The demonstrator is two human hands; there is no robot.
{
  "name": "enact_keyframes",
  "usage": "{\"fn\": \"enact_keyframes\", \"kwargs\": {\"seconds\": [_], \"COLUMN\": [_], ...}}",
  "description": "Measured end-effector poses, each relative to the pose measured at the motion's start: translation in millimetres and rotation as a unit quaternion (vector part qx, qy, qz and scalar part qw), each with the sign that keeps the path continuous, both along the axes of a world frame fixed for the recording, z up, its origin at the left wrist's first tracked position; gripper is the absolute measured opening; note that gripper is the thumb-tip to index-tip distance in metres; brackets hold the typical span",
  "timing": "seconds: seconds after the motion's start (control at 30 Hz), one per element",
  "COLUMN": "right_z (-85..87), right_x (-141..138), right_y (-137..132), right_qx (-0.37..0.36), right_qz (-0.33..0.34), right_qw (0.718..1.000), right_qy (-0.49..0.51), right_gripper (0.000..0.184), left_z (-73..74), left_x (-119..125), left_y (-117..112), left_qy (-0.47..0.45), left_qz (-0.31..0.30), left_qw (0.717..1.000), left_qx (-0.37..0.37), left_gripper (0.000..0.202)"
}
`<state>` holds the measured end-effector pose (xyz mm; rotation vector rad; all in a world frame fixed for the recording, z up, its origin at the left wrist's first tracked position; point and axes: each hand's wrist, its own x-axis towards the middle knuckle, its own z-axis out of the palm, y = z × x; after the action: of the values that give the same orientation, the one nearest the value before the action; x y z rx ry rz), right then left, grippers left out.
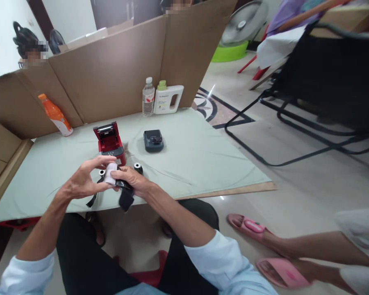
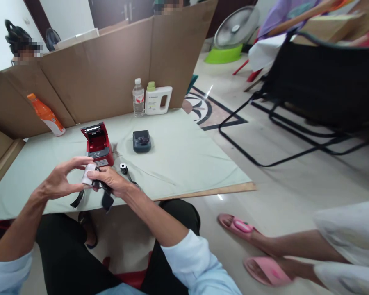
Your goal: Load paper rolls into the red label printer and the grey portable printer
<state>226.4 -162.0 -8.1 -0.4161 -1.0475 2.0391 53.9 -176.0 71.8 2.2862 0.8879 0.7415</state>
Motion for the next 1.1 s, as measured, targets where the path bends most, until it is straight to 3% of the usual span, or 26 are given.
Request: {"fn": "enact_keyframes", "kwargs": {"seconds": [0.1, 0.2, 0.33, 0.47, 0.53, 0.6, 0.67, 0.73, 0.83, 0.93, 1.1], "right_z": [3.0, 1.8, -5.5, -8.8, -7.3, -4.5, -1.7, 0.2, -0.1, -2.0, -5.4], "right_x": [7.7, 6.5, -4.5, -14.2, -13.8, -8.8, -1.8, 3.0, 0.6, -10.2, -20.4], "right_y": [3.7, 0.6, -7.0, -8.1, -5.8, -2.5, 0.9, 3.2, 3.2, -0.6, -4.4], "right_qx": [0.028, 0.012, -0.023, -0.040, -0.043, -0.032, -0.008, 0.014, 0.020, 0.000, -0.026], "right_qz": [0.005, -0.008, -0.002, -0.030, -0.035, -0.019, 0.003, 0.012, -0.003, -0.022, -0.053], "right_qw": [0.998, 1.000, 0.997, 0.993, 0.994, 0.997, 1.000, 1.000, 1.000, 0.998, 0.993], "right_qy": [-0.049, 0.006, 0.072, 0.102, 0.094, 0.067, 0.026, -0.005, 0.015, 0.066, 0.098], "right_gripper": [0.047, 0.051, 0.059, 0.056, 0.054, 0.053, 0.053, 0.052, 0.055, 0.059, 0.057], "left_z": [32.3, 39.4, 10.0, -28.2, -33.5, -23.3, -1.8, 20.0, 30.9, 10.0, -36.6], "left_x": [0.7, 3.9, 6.0, 11.7, 12.5, 9.2, 3.4, -1.7, -4.9, -5.1, -2.3], "left_y": [-0.3, -2.6, -5.8, -9.0, -8.0, -4.4, 0.3, 3.8, 5.1, 4.5, 6.7], "left_qy": [0.155, 0.114, -0.066, -0.234, -0.270, -0.224, -0.095, 0.013, 0.023, -0.098, -0.280], "left_qz": [-0.026, -0.017, 0.029, 0.061, 0.073, 0.055, 0.014, -0.008, 0.003, 0.022, 0.034], "left_qw": [0.984, 0.989, 0.997, 0.965, 0.953, 0.968, 0.993, 0.999, 1.000, 0.994, 0.944], "left_qx": [0.083, 0.092, 0.003, -0.103, -0.116, -0.103, -0.072, -0.028, 0.011, -0.031, -0.173], "left_gripper": [0.055, 0.056, 0.065, 0.075, 0.072, 0.068, 0.064, 0.057, 0.058, 0.068, 0.078]}}
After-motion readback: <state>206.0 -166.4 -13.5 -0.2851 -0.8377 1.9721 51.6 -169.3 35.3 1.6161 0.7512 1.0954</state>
